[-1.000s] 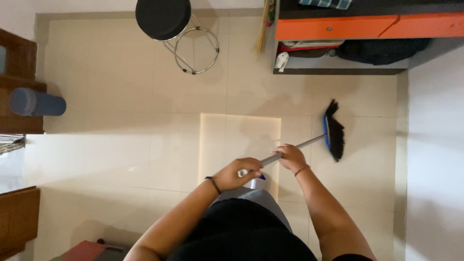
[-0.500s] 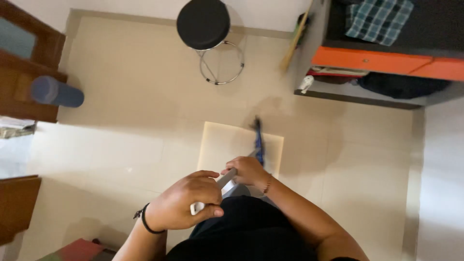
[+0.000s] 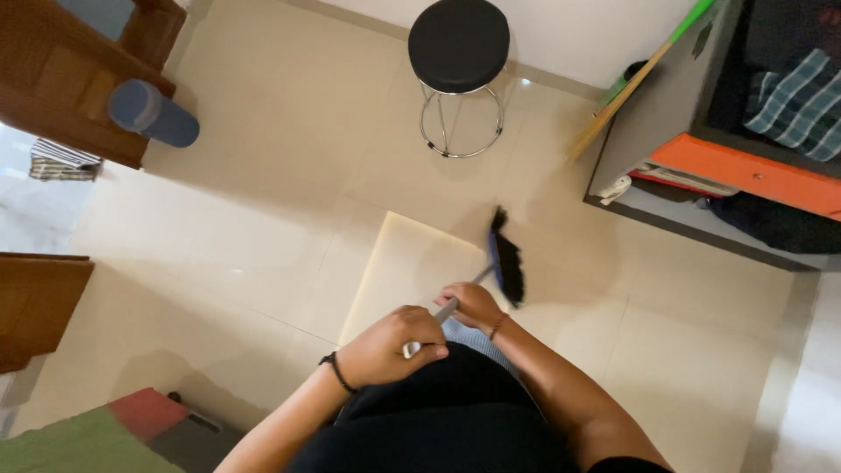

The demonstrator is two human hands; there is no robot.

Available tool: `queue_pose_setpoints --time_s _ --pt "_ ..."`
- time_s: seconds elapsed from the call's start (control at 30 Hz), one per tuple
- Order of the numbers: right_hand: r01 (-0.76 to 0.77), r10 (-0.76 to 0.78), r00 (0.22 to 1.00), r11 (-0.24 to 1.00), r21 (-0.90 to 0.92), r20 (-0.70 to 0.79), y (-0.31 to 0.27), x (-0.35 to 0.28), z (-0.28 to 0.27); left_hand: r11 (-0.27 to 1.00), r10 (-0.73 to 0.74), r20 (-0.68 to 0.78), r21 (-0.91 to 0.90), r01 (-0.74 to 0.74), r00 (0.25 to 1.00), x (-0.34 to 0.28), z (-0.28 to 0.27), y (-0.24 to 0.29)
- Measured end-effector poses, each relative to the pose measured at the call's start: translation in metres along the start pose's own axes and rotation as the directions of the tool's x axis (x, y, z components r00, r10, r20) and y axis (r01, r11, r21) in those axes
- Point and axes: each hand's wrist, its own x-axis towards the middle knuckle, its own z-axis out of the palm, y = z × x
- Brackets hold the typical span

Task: The person sweeps the tiled floor of a bedroom using a broom. They move the broom back and forth across the floor, navigating around a bed, a stool, and a storage unit.

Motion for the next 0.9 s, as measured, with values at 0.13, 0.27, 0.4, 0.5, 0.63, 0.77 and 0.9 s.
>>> queue_pose_setpoints --time_s 0.13,0.27,0.4,0.5,0.63,0.77,0.9 --pt "0.21 -0.217 0.974 0.973 0.092 0.071 -0.057 0.022 -0.023 0.998 0.035 -0.072 0.063 -0.03 0.997 0.0 -0.025 0.039" --pt "0.286 -0.276 0.946 0.958 -0.033 0.171 -0.076 0.046 -0.062 0.993 0.041 -0.086 0.115 -0.031 0.995 0.012 -0.049 0.053" --pt "0.342 -0.34 0.94 0.931 -0.129 0.037 -0.056 0.067 -0.118 0.999 0.028 -0.117 0.048 -0.023 0.993 0.04 -0.062 0.045" --pt "0.272 -0.284 0.959 0.935 -0.23 -0.019 -0.01 0.095 -0.171 0.995 0.094 -0.193 0.033 -0.089 0.977 0.083 -0.059 0.015" --pt "0.217 -0.239 0.969 0.946 -0.242 -0.066 0.069 0.147 -0.23 0.994 0.095 -0.322 -0.023 -0.108 0.942 0.166 -0.043 -0.06" --pt "0.274 -0.282 0.959 0.944 -0.181 -0.016 0.162 0.188 -0.235 0.987 -0.014 -0.398 -0.151 -0.051 0.917 0.22 -0.019 -0.116" --pt "0.223 -0.224 0.967 0.975 0.022 0.121 0.174 0.194 -0.206 0.995 0.019 -0.449 -0.079 -0.061 0.894 0.217 -0.017 -0.113"
